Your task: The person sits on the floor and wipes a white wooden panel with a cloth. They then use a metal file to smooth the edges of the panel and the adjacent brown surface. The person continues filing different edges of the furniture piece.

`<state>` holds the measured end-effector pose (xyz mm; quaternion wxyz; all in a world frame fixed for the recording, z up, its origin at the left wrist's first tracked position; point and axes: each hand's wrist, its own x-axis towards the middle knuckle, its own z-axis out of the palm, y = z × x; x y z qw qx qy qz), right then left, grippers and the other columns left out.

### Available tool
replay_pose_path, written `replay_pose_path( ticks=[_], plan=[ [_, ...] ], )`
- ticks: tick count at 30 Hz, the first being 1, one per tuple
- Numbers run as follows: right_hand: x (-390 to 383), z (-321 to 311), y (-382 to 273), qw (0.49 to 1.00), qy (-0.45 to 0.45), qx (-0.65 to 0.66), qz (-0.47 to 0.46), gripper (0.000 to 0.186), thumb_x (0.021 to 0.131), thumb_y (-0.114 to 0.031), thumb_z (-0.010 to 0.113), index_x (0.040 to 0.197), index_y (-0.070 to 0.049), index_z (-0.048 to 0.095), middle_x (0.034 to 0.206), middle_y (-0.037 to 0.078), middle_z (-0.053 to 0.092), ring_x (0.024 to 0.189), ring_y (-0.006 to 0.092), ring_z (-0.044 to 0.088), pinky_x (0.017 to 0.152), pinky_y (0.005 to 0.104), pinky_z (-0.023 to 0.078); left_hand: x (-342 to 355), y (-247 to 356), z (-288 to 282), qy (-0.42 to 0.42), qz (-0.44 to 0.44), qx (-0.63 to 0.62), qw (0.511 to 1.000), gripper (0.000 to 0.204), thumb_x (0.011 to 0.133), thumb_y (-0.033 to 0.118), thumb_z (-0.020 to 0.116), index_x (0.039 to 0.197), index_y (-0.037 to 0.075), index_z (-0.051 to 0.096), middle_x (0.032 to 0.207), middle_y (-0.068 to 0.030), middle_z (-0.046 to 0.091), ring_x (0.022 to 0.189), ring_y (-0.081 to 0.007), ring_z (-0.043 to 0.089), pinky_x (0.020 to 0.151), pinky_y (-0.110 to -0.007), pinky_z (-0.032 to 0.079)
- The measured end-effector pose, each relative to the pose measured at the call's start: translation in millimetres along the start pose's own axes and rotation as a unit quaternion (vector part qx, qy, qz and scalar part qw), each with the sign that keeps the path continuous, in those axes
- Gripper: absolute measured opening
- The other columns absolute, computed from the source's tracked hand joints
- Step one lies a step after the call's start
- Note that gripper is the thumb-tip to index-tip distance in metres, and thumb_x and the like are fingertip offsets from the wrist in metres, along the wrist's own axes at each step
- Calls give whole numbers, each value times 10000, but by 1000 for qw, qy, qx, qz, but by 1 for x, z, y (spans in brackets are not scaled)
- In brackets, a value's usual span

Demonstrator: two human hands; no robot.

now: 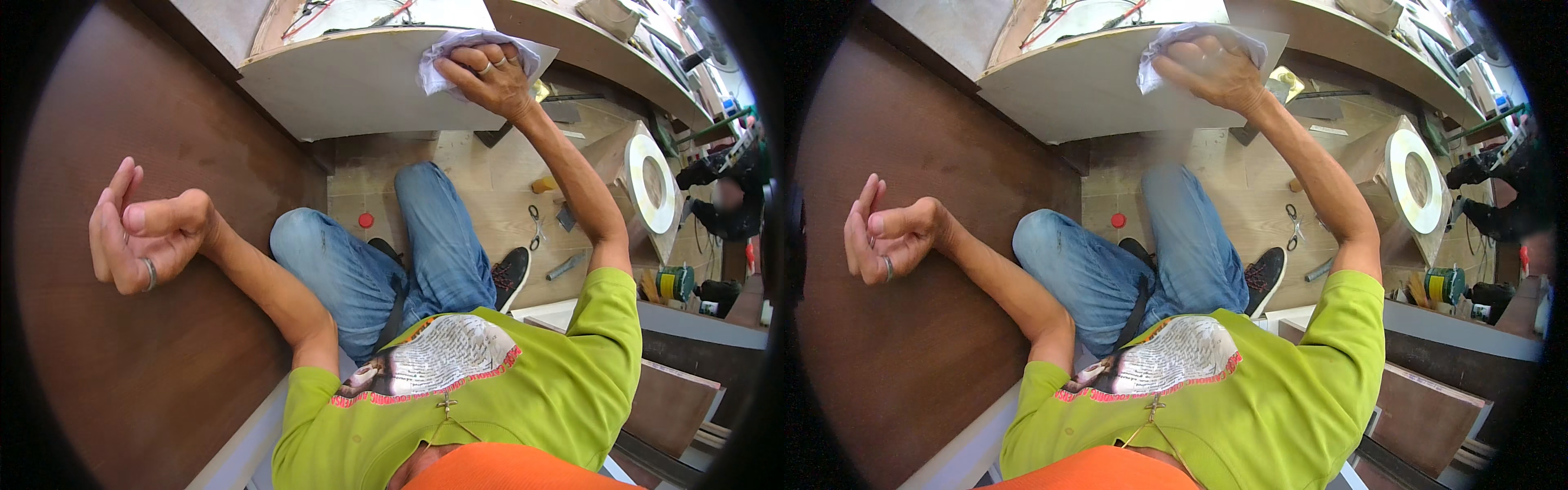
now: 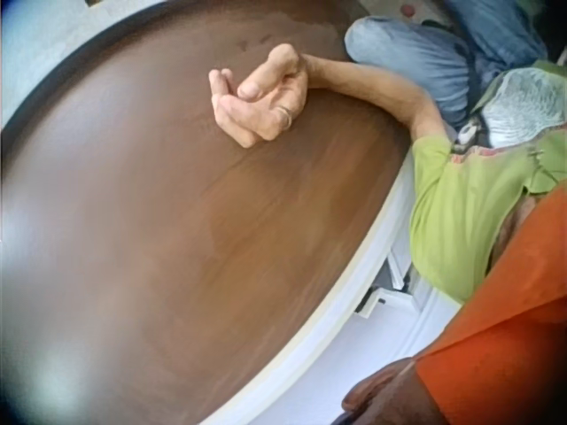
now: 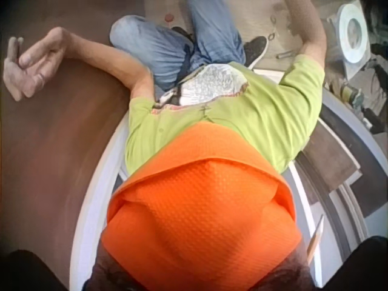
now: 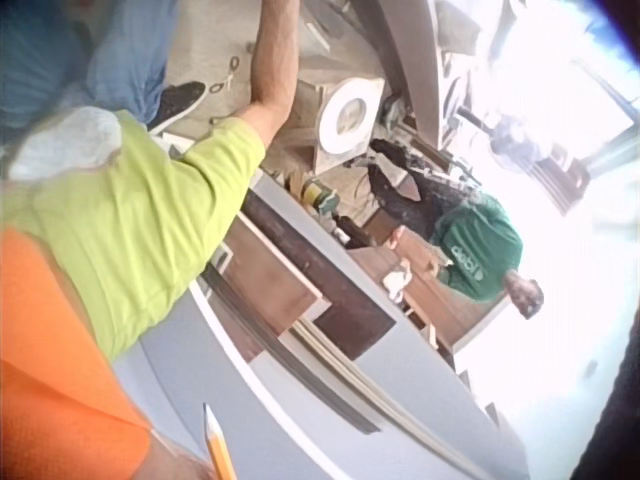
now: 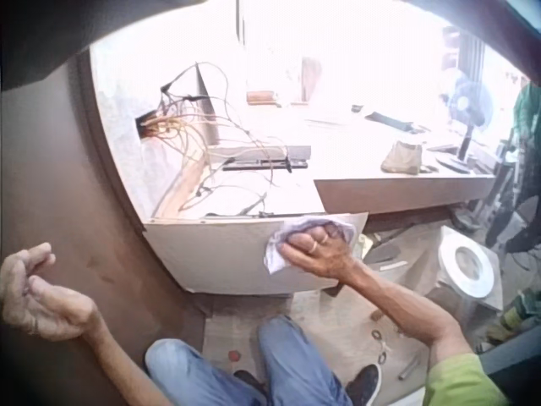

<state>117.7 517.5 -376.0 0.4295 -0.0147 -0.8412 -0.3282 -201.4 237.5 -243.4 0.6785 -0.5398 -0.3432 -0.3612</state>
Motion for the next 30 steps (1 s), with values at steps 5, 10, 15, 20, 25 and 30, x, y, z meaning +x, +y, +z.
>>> replay_pose_path(
  ticks=[5, 10, 15, 20, 25, 30],
  plan=[
    [-37, 16, -21, 999, 5, 25, 33, 418, 787, -197, 711, 1203, -225, 683, 1101, -69, 646, 949, 145, 576, 833, 365, 454, 1, 6, 7, 15, -10, -3, 1000, 106, 1045, 14, 387, 1112, -68, 393, 1069, -172, 480, 632, -230, 671, 494, -246, 622],
    [-63, 12, -20, 980, -143, 73, -115, 383, 845, -195, 630, 1225, -196, 673, 1103, -31, 652, 941, 163, 588, 859, 354, 484, 1, 8, 9, 9, -21, -4, 1000, 100, 1053, 22, 391, 1107, -63, 387, 1060, -169, 479, 635, -224, 673, 485, -233, 615],
    [3, -11, 16, 999, 0, 27, -33, 402, 787, -234, 753, 1182, -211, 681, 1077, -38, 639, 928, 157, 575, 846, 336, 428, -2, 1, 3, 9, 1, 18, 1000, 111, 1061, 38, 373, 1096, -66, 379, 1054, -178, 490, 614, -220, 672, 476, -226, 618],
    [-46, 22, -21, 980, 129, -34, 145, 366, 776, -247, 745, 1140, -268, 709, 1073, -82, 632, 973, 138, 574, 914, 360, 415, 5, 4, 6, 15, -7, 22, 1000, 124, 1067, 56, 361, 1098, -59, 396, 1042, -181, 508, 588, -214, 673, 468, -222, 619],
    [-100, 34, -54, 995, 6, -54, 80, 307, 798, -283, 685, 1100, -326, 725, 1108, -116, 646, 1003, 123, 582, 980, 356, 451, 0, 7, 10, 13, -15, 20, 1000, 125, 1063, 52, 359, 1104, -56, 409, 1048, -175, 510, 599, -221, 682, 468, -228, 618],
    [-10, 7, -7, 984, 98, -64, 135, 382, 710, -244, 771, 1080, -326, 721, 984, -119, 601, 933, 129, 576, 851, 287, 486, -3, 4, 5, 12, -17, 49, 999, 121, 1060, 47, 347, 1100, -50, 408, 1046, -167, 510, 604, -228, 686, 473, -236, 619]
  ],
)
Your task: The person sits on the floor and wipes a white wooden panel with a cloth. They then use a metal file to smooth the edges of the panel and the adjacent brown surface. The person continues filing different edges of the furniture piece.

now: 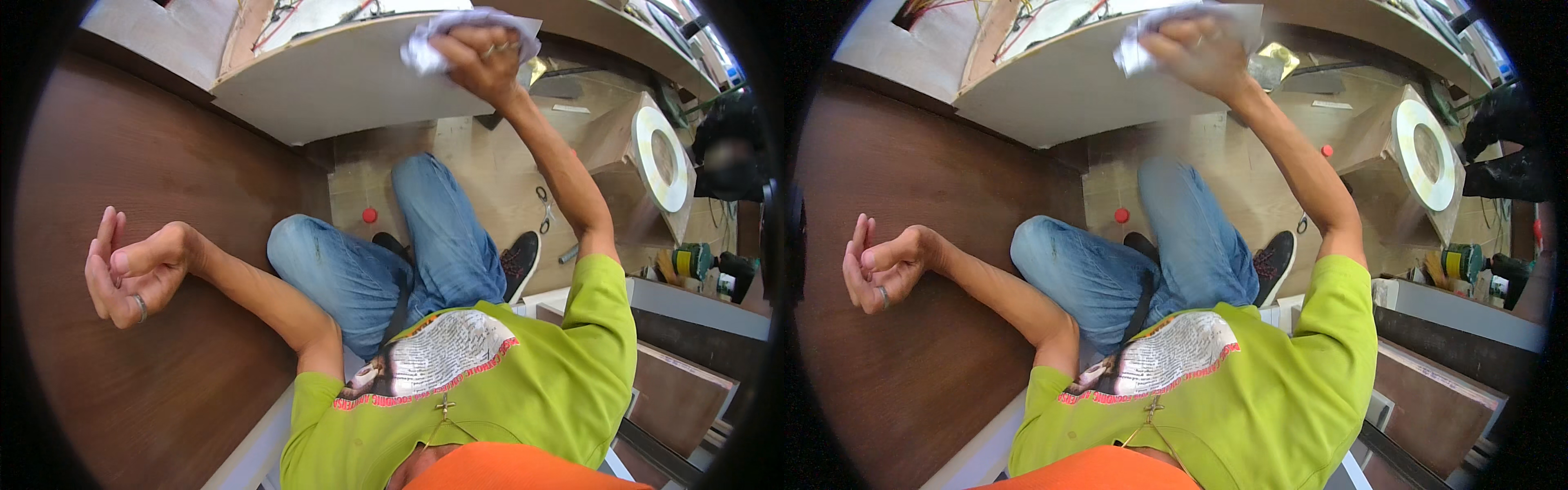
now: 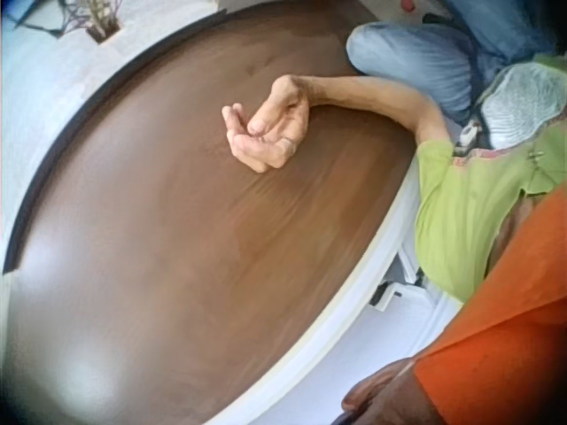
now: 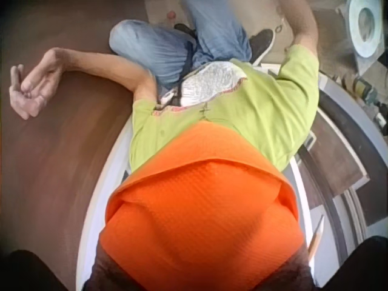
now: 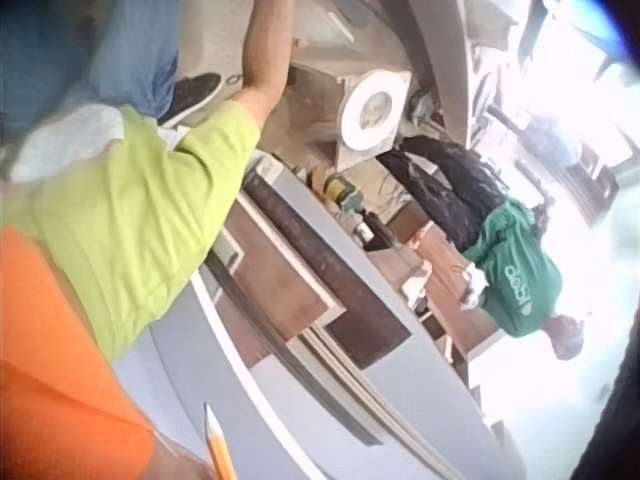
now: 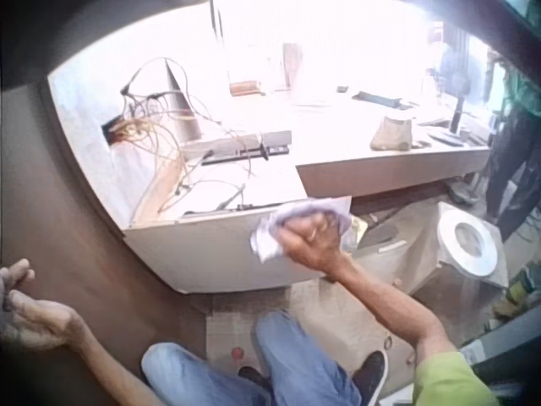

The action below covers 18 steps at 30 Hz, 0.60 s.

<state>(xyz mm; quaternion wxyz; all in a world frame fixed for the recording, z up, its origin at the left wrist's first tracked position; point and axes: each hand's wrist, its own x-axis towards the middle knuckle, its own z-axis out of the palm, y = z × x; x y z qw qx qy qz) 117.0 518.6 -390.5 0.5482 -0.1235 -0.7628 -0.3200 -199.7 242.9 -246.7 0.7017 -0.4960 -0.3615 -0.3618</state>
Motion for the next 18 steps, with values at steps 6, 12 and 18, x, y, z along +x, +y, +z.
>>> replay_pose_path(
  ticks=[6, 12, 18],
  plan=[
    [-47, 21, -35, 976, 123, -32, 177, 307, 784, -237, 789, 1056, -223, 646, 971, -18, 588, 935, 196, 553, 762, 374, 398, 5, 4, 1, -5, -9, -13, 1000, 100, 1062, 46, 347, 1091, -36, 398, 1042, -162, 503, 621, -228, 694, 479, -237, 625],
    [-84, 34, -70, 969, 98, -15, 227, 276, 893, -199, 734, 1125, -169, 587, 971, 40, 568, 919, 249, 529, 856, 424, 380, 7, 6, 0, -11, 3, -7, 1000, 106, 1071, 60, 349, 1093, -38, 385, 1059, -175, 509, 624, -235, 696, 482, -240, 628],
    [-25, 28, -23, 964, 188, -29, 185, 236, 926, -207, 701, 1141, -163, 612, 972, 29, 580, 925, 246, 521, 842, 381, 377, 4, -3, 1, 4, 14, 7, 1000, 132, 1082, 89, 354, 1066, -39, 386, 1019, -173, 525, 603, -232, 695, 476, -244, 626]
  ],
)
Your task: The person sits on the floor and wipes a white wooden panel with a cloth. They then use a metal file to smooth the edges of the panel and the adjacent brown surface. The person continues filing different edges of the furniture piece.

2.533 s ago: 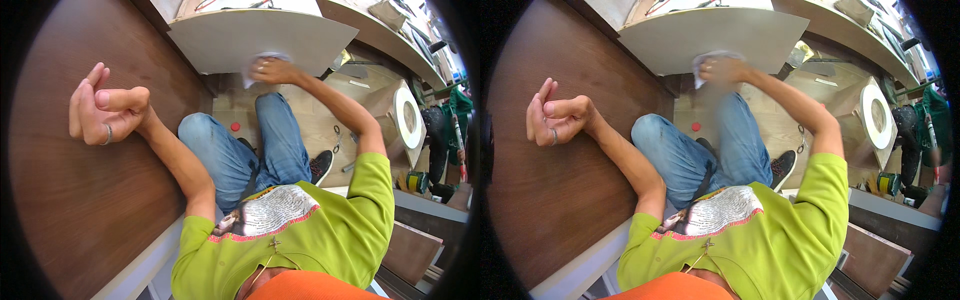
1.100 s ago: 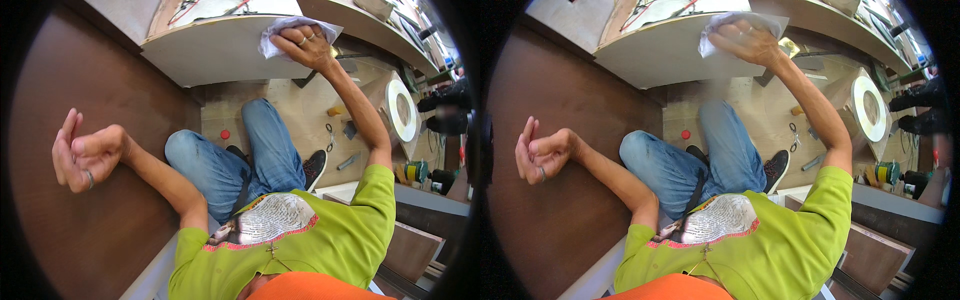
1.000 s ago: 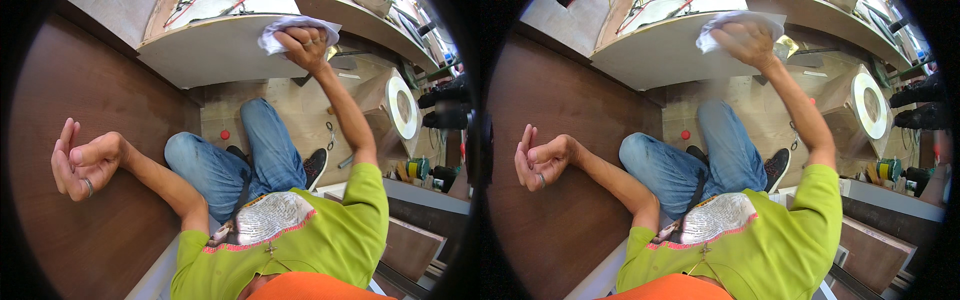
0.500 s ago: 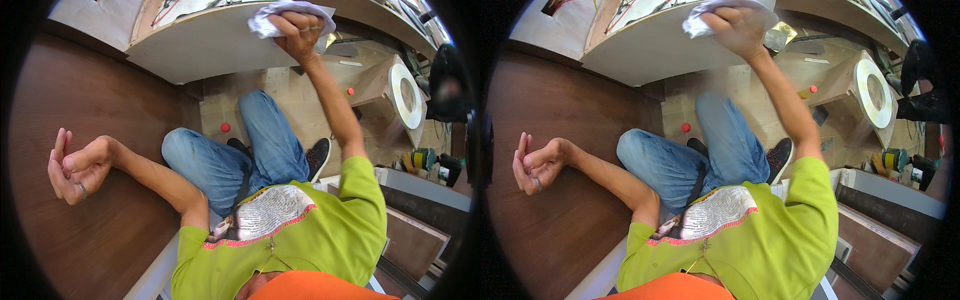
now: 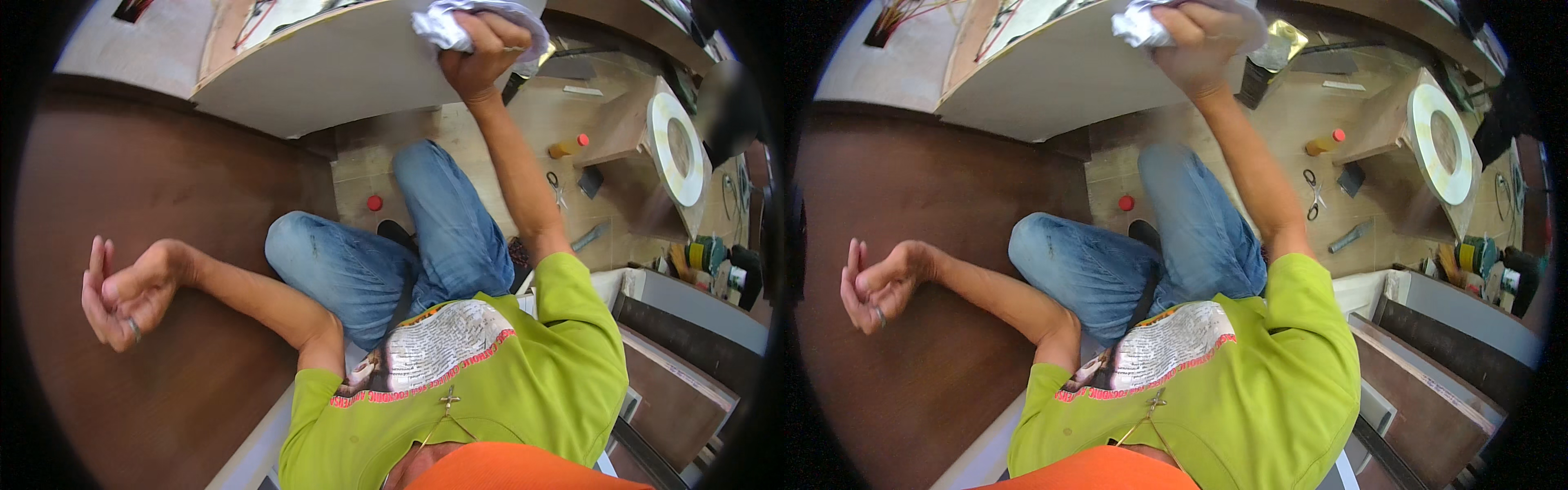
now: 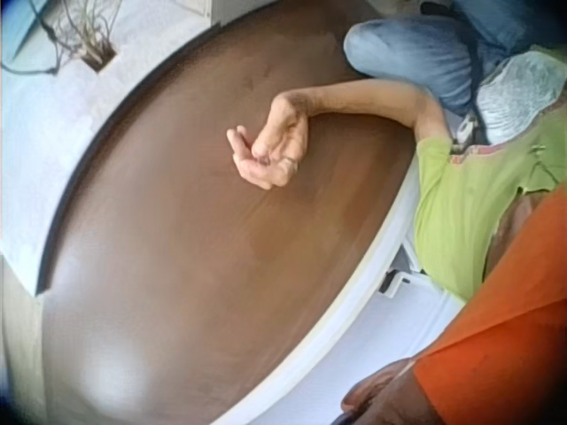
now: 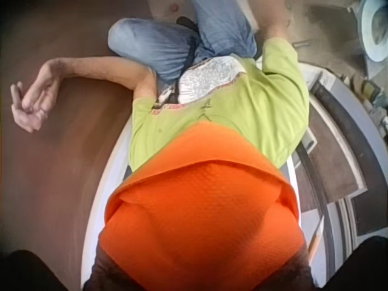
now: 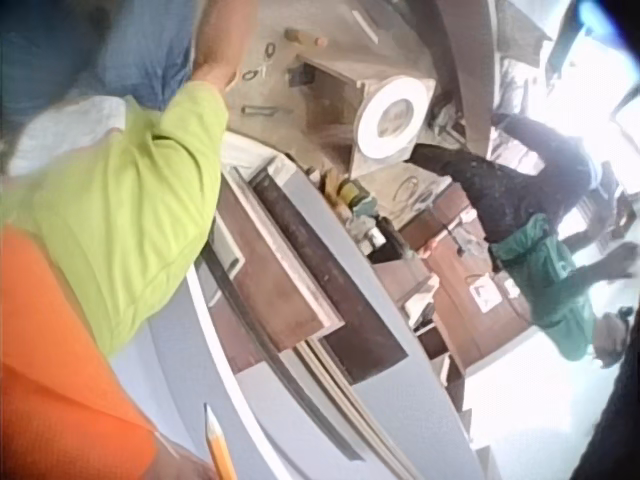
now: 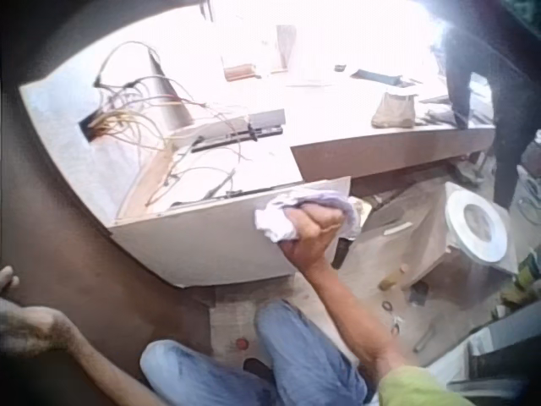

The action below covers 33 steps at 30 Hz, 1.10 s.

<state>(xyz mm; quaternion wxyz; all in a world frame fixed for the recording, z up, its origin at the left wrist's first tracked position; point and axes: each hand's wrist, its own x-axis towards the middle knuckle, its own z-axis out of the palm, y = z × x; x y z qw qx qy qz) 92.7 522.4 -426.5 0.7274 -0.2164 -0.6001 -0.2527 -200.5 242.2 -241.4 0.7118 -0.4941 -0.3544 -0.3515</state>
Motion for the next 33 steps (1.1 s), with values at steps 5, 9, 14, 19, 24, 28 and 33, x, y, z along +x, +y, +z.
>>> replay_pose_path(
  ticks=[5, 9, 14, 19, 24, 28, 33],
  plan=[
    [-59, 6, -33, 977, 109, -77, 166, 257, 903, -225, 713, 1113, -134, 596, 980, 44, 545, 918, 232, 528, 885, 400, 408, 7, 0, -8, -14, 21, 19, 999, 191, 1102, 150, 374, 1059, -36, 385, 977, -167, 539, 588, -223, 696, 468, -241, 624],
    [-98, 18, -39, 940, 154, -83, 293, 285, 1059, -262, 545, 1221, -44, 462, 1127, 114, 456, 1073, 281, 446, 961, 442, 348, 4, 1, -4, 6, -9, -8, 1000, 172, 1094, 129, 396, 1074, -38, 364, 973, -177, 532, 605, -237, 700, 478, -245, 617],
    [-96, 26, -94, 849, 220, -52, 478, 412, 1091, -290, 484, 1305, 46, 380, 1189, 228, 446, 1161, 370, 456, 1047, 488, 347, -5, 4, 0, -6, -26, -21, 999, 112, 1071, 71, 377, 1085, -39, 360, 1053, -174, 495, 616, -222, 692, 492, -223, 617],
    [-143, 46, -176, 742, 16, -151, 653, 473, 1063, -237, 477, 1374, 96, 350, 1334, 312, 420, 1274, 441, 424, 1124, 524, 302, -10, 5, 1, -2, -11, -34, 999, 108, 1070, 70, 365, 1086, -37, 376, 1062, -154, 468, 617, -196, 687, 496, -200, 619],
    [-189, 71, -251, 800, -113, -50, 587, 464, 987, -152, 547, 1338, 114, 401, 1428, 351, 377, 1373, 494, 368, 1186, 551, 246, -11, 7, 10, 15, 2, -71, 997, 116, 1058, 56, 404, 1079, -56, 381, 1061, -163, 462, 617, -192, 671, 487, -207, 617],
    [-178, 35, -225, 843, -206, 26, 496, 439, 898, -107, 592, 1296, 43, 482, 1322, 293, 470, 1294, 453, 428, 1133, 560, 297, -13, 8, 11, 18, -6, -95, 995, 107, 1036, 15, 423, 1077, -73, 377, 1066, -169, 456, 612, -196, 660, 492, -224, 621],
    [-98, 4, -72, 985, -65, -49, 151, 206, 997, -220, 624, 1116, -52, 604, 1097, 138, 618, 1038, 337, 554, 943, 465, 381, -16, 1, 8, 32, -13, -108, 994, 114, 998, -35, 443, 1087, -89, 396, 1069, -171, 469, 613, -189, 647, 488, -218, 614]
  ],
)
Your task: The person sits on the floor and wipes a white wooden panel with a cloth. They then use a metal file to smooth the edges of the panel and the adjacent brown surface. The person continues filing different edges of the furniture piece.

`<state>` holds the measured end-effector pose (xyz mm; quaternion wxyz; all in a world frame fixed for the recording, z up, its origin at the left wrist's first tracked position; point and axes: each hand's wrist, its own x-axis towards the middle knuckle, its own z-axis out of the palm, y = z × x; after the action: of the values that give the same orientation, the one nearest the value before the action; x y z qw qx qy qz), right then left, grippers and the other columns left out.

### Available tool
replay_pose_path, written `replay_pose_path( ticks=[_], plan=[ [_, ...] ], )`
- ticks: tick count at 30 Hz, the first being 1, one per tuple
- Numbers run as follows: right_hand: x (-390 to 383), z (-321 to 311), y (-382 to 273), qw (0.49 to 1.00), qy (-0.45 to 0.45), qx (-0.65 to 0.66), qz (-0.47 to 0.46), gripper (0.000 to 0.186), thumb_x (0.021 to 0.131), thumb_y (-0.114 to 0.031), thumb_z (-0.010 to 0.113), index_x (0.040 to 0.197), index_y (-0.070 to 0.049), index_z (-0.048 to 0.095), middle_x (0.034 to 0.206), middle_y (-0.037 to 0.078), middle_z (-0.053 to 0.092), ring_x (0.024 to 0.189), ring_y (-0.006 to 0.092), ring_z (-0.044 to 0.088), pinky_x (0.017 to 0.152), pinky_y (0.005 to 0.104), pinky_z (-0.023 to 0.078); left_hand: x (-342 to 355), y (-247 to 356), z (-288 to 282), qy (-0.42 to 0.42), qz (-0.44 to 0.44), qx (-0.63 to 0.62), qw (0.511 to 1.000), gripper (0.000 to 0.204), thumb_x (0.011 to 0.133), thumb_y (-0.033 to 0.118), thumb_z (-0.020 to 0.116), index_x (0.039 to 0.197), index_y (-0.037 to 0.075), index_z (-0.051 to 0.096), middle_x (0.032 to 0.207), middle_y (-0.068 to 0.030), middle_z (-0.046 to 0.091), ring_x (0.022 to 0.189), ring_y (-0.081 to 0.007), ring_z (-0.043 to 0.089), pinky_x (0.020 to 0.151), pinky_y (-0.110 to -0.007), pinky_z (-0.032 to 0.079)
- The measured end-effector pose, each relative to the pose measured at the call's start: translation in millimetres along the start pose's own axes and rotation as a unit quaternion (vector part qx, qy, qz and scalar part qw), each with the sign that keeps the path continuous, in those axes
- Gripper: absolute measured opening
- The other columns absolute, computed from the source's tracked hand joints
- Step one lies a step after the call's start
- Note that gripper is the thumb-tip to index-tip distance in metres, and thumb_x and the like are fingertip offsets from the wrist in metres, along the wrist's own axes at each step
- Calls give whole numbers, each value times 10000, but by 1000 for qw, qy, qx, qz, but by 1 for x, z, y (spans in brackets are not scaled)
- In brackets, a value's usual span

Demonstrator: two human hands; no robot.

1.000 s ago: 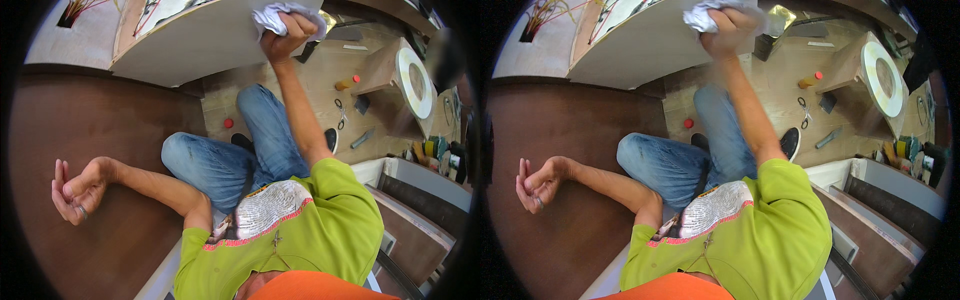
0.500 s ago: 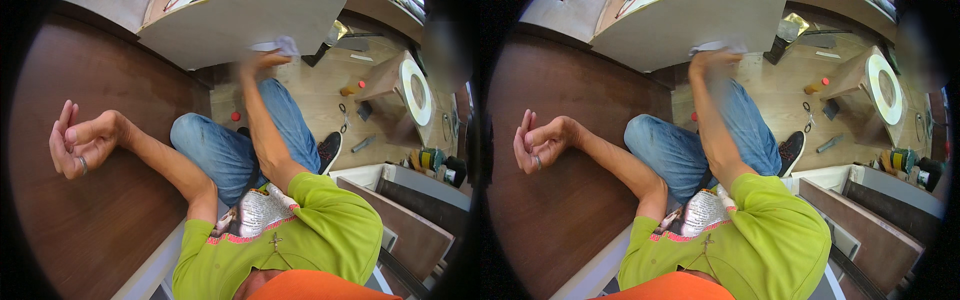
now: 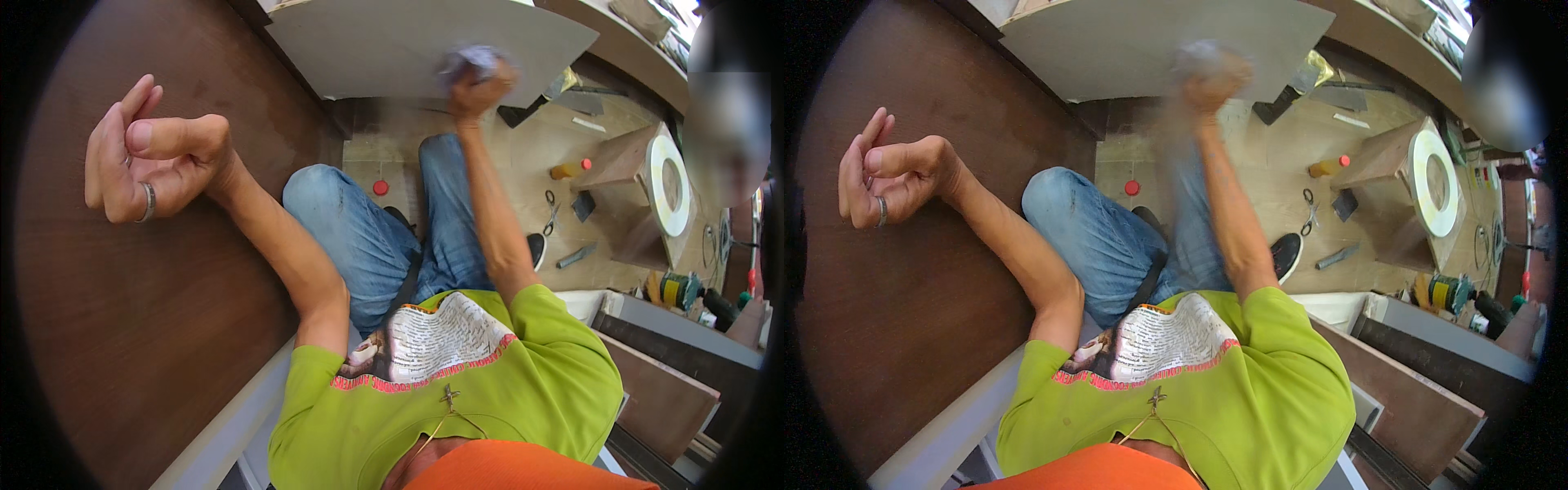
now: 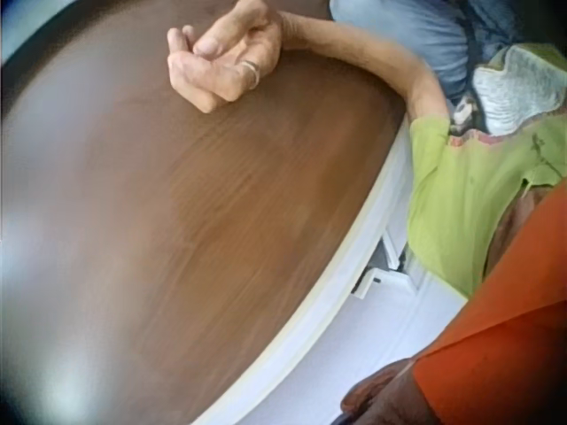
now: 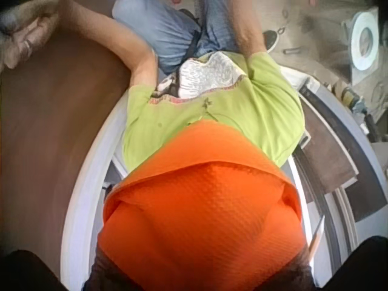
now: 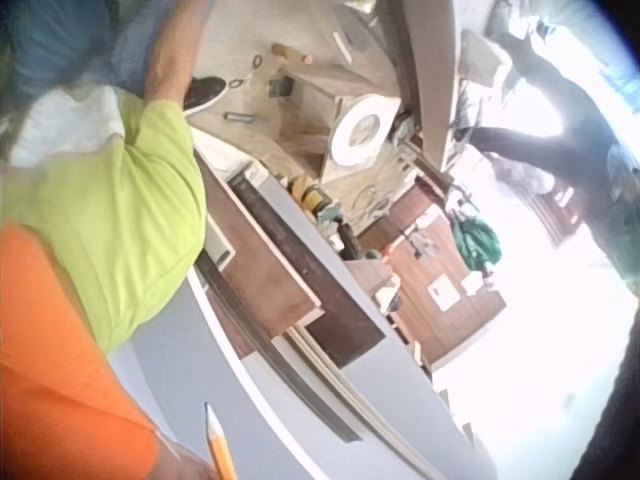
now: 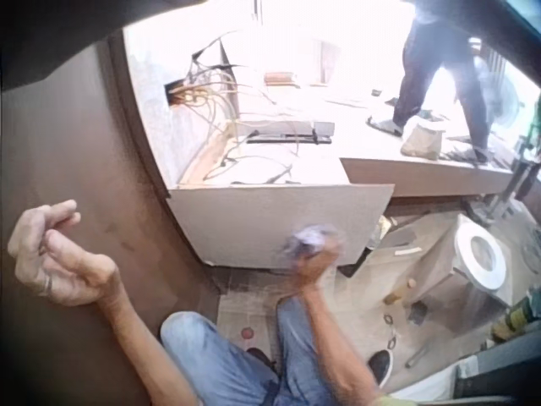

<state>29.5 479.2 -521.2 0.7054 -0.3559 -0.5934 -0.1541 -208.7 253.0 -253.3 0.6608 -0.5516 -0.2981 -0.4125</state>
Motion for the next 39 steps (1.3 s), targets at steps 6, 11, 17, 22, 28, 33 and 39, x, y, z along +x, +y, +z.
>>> replay_pose_path(
  ticks=[6, 11, 17, 22, 28, 33, 39],
  plan=[
    [96, -6, 16, 995, 33, 26, -89, 270, 895, -182, 663, 1141, -96, 596, 1050, 110, 612, 997, 311, 555, 928, 456, 366, 8, 7, 4, 33, -19, -7, 999, 135, 962, -69, 448, 1092, -84, 416, 1057, -169, 505, 612, -170, 653, 481, -187, 594],
    [44, 24, -58, 957, -153, 58, -239, 358, 798, -239, 754, 1120, -173, 614, 1081, 25, 635, 973, 233, 606, 825, 435, 472, 8, 5, 0, 29, -21, -6, 999, 126, 970, -54, 449, 1090, -81, 421, 1066, -165, 504, 625, -154, 654, 502, -176, 597],
    [73, 57, -102, 819, -336, 163, -436, 173, 868, -271, 670, 1018, -186, 659, 1092, -15, 654, 1006, 184, 610, 833, 399, 466, -3, 1, 6, 42, -39, -20, 998, 130, 967, -53, 457, 1093, -77, 437, 1070, -163, 503, 644, -144, 648, 509, -176, 602],
    [133, 6, -17, 843, -274, 165, -433, 311, 681, -161, 813, 948, -143, 655, 971, 22, 665, 925, 214, 661, 797, 390, 479, 2, 10, -3, -3, -61, -15, 998, 104, 1030, -19, 440, 1110, -73, 401, 1068, -168, 498, 674, -166, 670, 577, -204, 637],
    [153, -24, -4, 829, -345, 139, -416, 294, 682, -246, 752, 936, -135, 655, 932, 39, 679, 885, 200, 663, 787, 374, 487, 9, 12, -6, 14, -60, -16, 998, 129, 1041, 2, 453, 1123, -92, 420, 1062, -172, 512, 642, -185, 680, 537, -209, 618],
    [133, 21, -73, 805, -337, 209, -442, 274, 712, -270, 710, 924, -109, 645, 908, 68, 675, 858, 227, 667, 815, 366, 507, 14, 12, -6, 10, -53, -18, 998, 139, 1044, 11, 446, 1129, -94, 413, 1060, -177, 520, 654, -194, 690, 540, -212, 619],
    [116, 61, -121, 772, -379, 249, -446, 293, 786, -298, 684, 993, -98, 630, 987, 97, 704, 951, 266, 676, 863, 395, 547, 8, 16, -5, 5, -85, -32, 996, 134, 1032, 1, 459, 1130, -80, 418, 1062, -167, 520, 665, -187, 689, 558, -211, 630]
  ],
)
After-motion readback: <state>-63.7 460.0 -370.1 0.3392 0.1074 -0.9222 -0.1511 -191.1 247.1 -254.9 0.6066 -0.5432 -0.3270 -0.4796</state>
